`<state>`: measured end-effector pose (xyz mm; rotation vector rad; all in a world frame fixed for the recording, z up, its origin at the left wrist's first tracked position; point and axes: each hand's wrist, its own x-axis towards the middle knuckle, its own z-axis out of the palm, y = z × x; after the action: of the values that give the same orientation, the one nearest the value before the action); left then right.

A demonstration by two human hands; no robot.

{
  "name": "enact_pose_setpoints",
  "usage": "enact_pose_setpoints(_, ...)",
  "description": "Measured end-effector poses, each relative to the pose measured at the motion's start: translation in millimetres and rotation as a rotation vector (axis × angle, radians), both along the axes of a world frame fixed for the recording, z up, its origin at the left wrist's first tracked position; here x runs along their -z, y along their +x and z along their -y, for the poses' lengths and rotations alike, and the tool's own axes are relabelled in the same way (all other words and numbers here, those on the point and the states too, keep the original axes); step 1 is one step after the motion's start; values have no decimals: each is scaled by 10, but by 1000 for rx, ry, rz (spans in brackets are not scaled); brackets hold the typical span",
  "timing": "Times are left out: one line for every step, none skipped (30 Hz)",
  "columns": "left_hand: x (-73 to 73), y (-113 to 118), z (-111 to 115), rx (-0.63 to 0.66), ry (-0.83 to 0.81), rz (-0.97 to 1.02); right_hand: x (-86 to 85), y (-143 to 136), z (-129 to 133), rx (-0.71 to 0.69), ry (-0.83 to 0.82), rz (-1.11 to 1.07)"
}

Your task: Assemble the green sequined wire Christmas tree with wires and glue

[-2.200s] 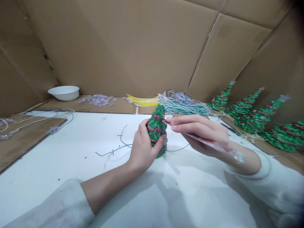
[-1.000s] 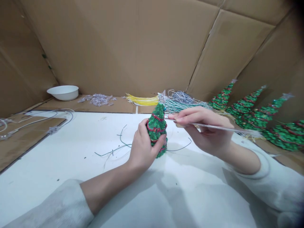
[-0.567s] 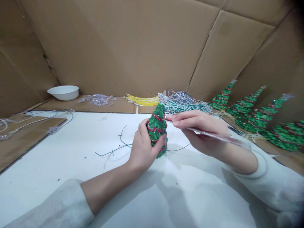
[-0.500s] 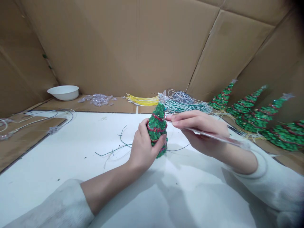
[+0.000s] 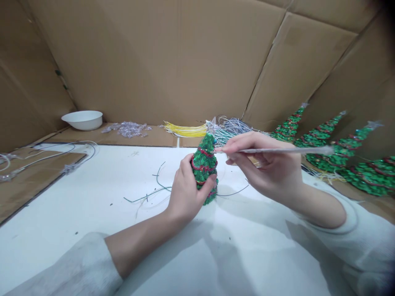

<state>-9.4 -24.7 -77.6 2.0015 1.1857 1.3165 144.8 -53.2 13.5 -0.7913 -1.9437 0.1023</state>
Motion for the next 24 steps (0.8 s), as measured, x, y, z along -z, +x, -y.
enact_pose_setpoints(0, -2, -1, 0, -2, -1, -9, -8, 0, -4, -32, -25)
enact_pose_setpoints(1, -4, -2, 1, -4, -2, -20, -17, 0, -1, -60, -49)
enact_pose_setpoints(3, -8, -4, 3, -6, -4, -34, -27, -2, 8, -83, -71)
enact_pose_setpoints(6, -11, -6, 5, -8, -5, -50, -36, -5, 18, -105, -92)
enact_pose_setpoints(9, -15, -8, 8, -9, -6, -67, -45, -10, 28, -126, -113)
enact_pose_setpoints(11, -18, -9, 11, -8, -5, -85, -53, -16, 36, -151, -132)
enact_pose_setpoints(13, -20, -9, 11, -5, -4, -102, -59, -24, 42, -179, -150)
enact_pose_setpoints(14, -21, -8, 10, -2, -2, -116, -63, -32, 43, -208, -166)
enact_pose_setpoints(14, -20, -6, 8, 2, 0, -128, -64, -42, 42, -236, -185)
enact_pose_setpoints(14, -19, -4, 7, 6, 2, -135, -63, -52, 39, -264, -207)
enact_pose_setpoints(13, -17, -2, 6, 8, 2, -137, -60, -64, 32, -291, -230)
enact_pose_setpoints(13, -15, -1, 4, 7, 2, -135, -53, -76, 24, -319, -254)
enact_pose_setpoints(14, -13, 0, 1, 5, 1, -128, -42, -90, 15, -346, -279)
enact_pose_setpoints(15, -11, 1, -1, 2, 0, -116, -27, -106, 4, -371, -303)
enact_pose_setpoints(17, -10, 1, -2, -1, -2, -101, -8, -123, -8, -392, -326)
enact_pose_setpoints(19, -10, 0, -3, -2, -3, -84, 14, -141, -21, -413, -345)
enact_pose_setpoints(21, -10, 0, -3, -2, -5, -65, 37, -159, -30, -432, -364)
enact_pose_setpoints(23, -10, -1, -3, 0, -5, -47, 60, -175, -35, -452, -380)
enact_pose_setpoints(23, -11, -1, -2, 4, -5, -31, 80, -188, -34, -474, -393)
enact_pose_setpoints(23, -11, -1, -4, 8, -5, -18, 95, -196, -31, -493, -404)
enact_pose_setpoints(22, -11, -1, -5, 10, -5, -10, 102, -197, -27, -507, -412)
enact_pose_setpoints(20, -11, 0, -6, 12, -5, -6, 102, -191, -23, -506, -418)
enact_pose_setpoints(17, -10, 1, -8, 11, -6, -5, 94, -176, -17, -490, -420)
enact_pose_setpoints(14, -9, 2, -9, 7, -7, -6, 80, -154, -6, -461, -413)
